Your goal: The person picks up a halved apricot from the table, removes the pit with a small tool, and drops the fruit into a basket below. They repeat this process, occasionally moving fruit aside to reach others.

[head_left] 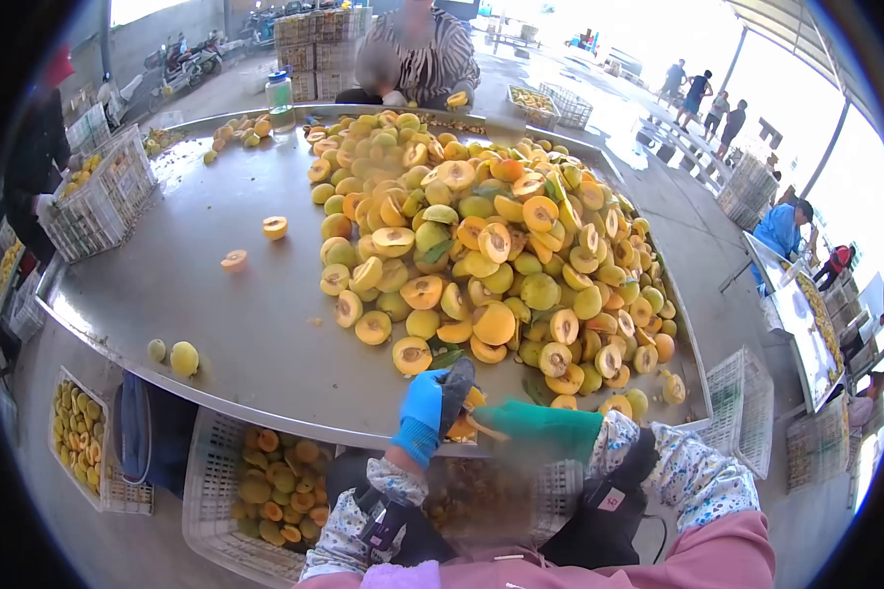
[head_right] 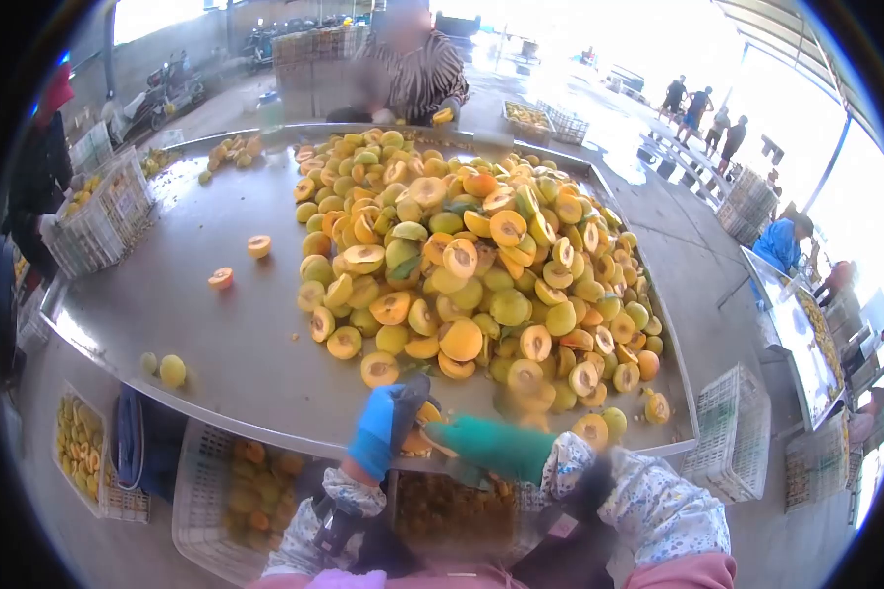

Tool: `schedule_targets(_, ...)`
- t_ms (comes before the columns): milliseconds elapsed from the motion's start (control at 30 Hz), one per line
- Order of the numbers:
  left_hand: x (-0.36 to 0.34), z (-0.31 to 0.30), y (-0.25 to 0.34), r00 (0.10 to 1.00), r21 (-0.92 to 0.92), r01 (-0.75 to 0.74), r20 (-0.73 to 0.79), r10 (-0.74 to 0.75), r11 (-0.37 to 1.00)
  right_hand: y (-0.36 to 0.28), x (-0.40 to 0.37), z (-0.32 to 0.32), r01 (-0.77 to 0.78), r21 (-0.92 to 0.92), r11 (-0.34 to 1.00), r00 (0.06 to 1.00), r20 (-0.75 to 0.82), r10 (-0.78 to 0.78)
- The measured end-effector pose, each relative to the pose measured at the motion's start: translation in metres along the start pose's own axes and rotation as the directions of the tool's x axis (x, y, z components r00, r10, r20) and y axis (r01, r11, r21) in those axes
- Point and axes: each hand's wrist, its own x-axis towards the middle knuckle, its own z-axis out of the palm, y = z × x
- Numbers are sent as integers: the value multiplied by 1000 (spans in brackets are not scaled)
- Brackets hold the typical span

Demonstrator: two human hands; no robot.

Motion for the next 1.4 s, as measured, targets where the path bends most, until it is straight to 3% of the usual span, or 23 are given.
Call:
schedule_targets(167, 39, -9, -63, 951, -203, -292, -171, 260, 935, -10, -16, 36, -78, 438, 895, 996, 73, 51)
schedule_targets(200, 11, -2, -22, 958, -158, -277, -124, 259, 948, -25, -31, 57, 4, 378, 926, 995, -95, 35)
schedule_targets(233, -2, 5, -1, 977, -238, -187, -145, 155, 953, 3, -13, 38, -66, 548, 834, 992, 129, -6)
schedule_targets(300, -9, 7, 10, 970, -216, -227, -139, 201, 950, 10, -7, 30, 39, 524, 851, 993, 72, -89)
schedule_targets(367, -12, 2, 2, 981, -292, -184, 4, 194, 939, -12, -33, 49, 68, -186, 980, 967, -229, -110)
schedule_targets(567, -26, 13, 0, 987, -77, -122, 94, 129, 990, -11, -49, 33, -48, -227, 973, 995, -100, 26)
schedule_targets(633, -21, 12, -21, 963, -177, -258, -124, 238, 950, 29, -15, 28, 226, -3, 974, 973, -50, -226)
schedule_targets(667, -22, 13, -21, 940, -138, -309, -192, 281, 941, 77, 45, 23, 461, -334, 822, 853, -88, -514)
schedule_targets(700, -24, 19, -17, 945, -142, -293, -191, 265, 945, 123, 105, 19, 410, -794, 449, 619, -120, -777)
schedule_targets(733, -25, 26, -12, 908, -173, -331, -324, 264, 927, 169, 163, 16, 117, -976, 186, 344, -135, -929)
schedule_targets(767, -25, 27, -9, 852, -195, -382, -453, 262, 904, 119, 101, 24, 336, -840, 426, 545, -195, -815)
schedule_targets(800, -13, 20, -22, 834, -133, -432, -437, 338, 892, 71, 51, 30, 383, -635, 671, 735, -231, -638)
schedule_targets(833, -14, 17, -23, 841, -132, -412, -435, 320, 902, 37, 16, 30, 295, -366, 883, 896, -214, -388)
schedule_targets(900, -16, 13, -11, 944, -163, -304, -184, 273, 939, 7, -16, 27, 91, -5, 996, 993, -74, -91)
schedule_targets(967, -12, 11, -14, 945, -157, -308, -166, 282, 938, -8, -35, 29, -1, 73, 997, 1000, -30, 3)
schedule_targets(1033, -12, 13, -7, 958, -263, -260, -195, 212, 929, -17, -47, 37, 133, -151, 980, 986, -83, -147)
schedule_targets(1100, -11, 17, -6, 960, -327, -244, -215, 180, 913, 8, -3, 39, 48, -15, 999, 997, -66, -49)
schedule_targets(1167, -14, 19, 0, 928, -286, -345, -249, 279, 894, 15, 0, 44, 258, -547, 796, 909, -143, -392)
schedule_targets(1200, -12, 17, -5, 937, -291, -327, -222, 269, 899, 11, -4, 39, 255, -542, 801, 909, -148, -390)
schedule_targets(1267, -16, 20, -1, 928, -261, -355, -217, 303, 898, -2, -17, 33, 189, -149, 970, 980, -35, -197)
schedule_targets(1300, -18, 23, 1, 913, -238, -391, -221, 342, 889, 12, -4, 32, 184, -144, 972, 981, -35, -191)
schedule_targets(1367, -18, 27, 2, 911, -294, -375, -293, 290, 879, 46, 29, 35, 534, -560, 634, 695, -137, -706)
schedule_targets(1400, -18, 28, 2, 899, -348, -376, -360, 248, 859, 50, 33, 38, 534, -558, 635, 697, -135, -704)
